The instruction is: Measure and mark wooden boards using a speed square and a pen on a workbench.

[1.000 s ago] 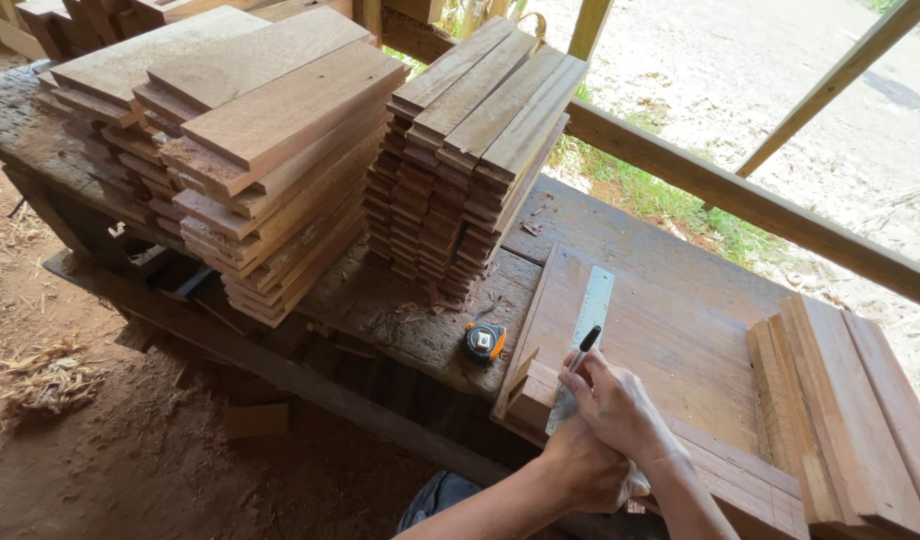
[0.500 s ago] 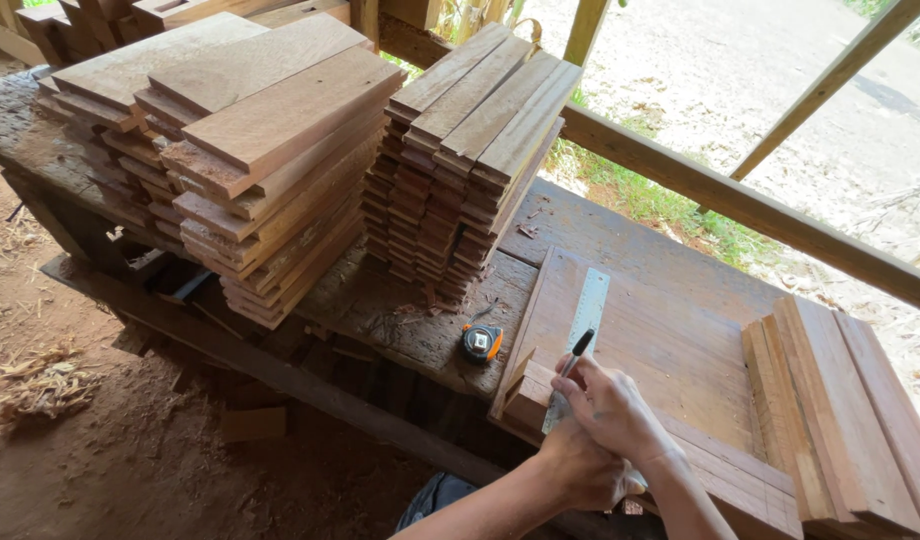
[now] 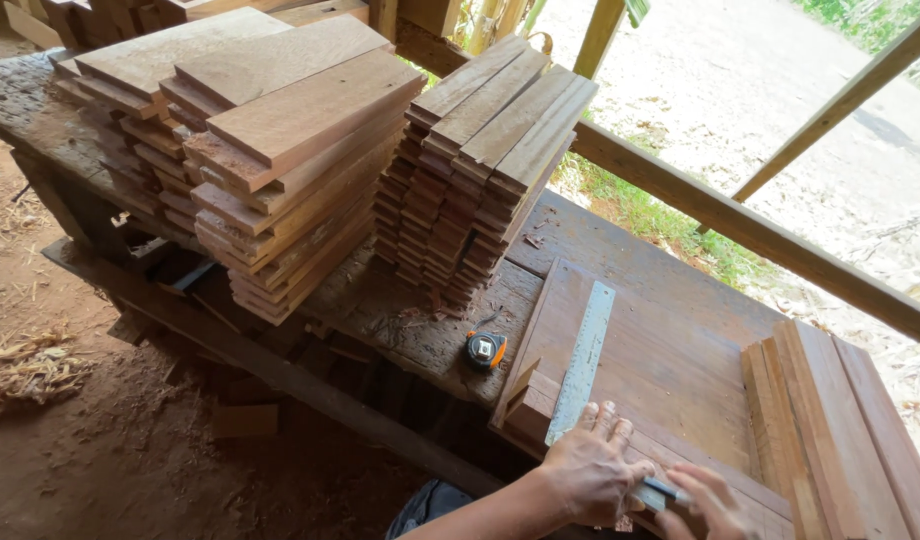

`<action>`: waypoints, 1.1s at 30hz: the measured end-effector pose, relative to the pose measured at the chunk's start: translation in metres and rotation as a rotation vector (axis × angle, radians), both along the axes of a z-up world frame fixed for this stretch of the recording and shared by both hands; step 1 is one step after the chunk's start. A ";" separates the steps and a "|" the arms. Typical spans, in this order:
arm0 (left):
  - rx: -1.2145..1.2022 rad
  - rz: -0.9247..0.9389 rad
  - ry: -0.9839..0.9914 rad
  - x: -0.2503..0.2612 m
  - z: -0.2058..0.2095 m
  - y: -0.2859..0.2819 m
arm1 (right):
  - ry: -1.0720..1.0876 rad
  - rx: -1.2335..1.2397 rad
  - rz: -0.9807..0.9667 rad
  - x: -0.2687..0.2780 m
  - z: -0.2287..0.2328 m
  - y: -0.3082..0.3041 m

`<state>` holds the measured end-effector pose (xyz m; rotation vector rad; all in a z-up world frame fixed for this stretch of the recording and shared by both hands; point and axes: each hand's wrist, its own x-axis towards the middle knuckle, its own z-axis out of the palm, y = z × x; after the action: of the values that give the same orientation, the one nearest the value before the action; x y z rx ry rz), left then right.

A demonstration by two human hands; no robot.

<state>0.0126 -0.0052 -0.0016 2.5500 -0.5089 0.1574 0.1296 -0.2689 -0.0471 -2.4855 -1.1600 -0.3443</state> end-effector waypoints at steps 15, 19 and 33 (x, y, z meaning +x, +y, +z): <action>0.045 0.028 -0.023 0.001 0.004 0.000 | 0.304 0.134 0.069 0.052 -0.075 -0.033; 0.047 0.027 0.008 0.001 0.004 -0.001 | 1.169 0.415 -0.486 0.061 -0.042 0.002; 0.037 -0.035 0.067 0.000 0.014 0.004 | 0.738 0.368 -0.443 0.043 -0.059 -0.009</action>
<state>0.0122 -0.0013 0.0124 2.5708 -0.5349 0.0502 0.1728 -0.2781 -0.1063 -2.1972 -0.2252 0.2277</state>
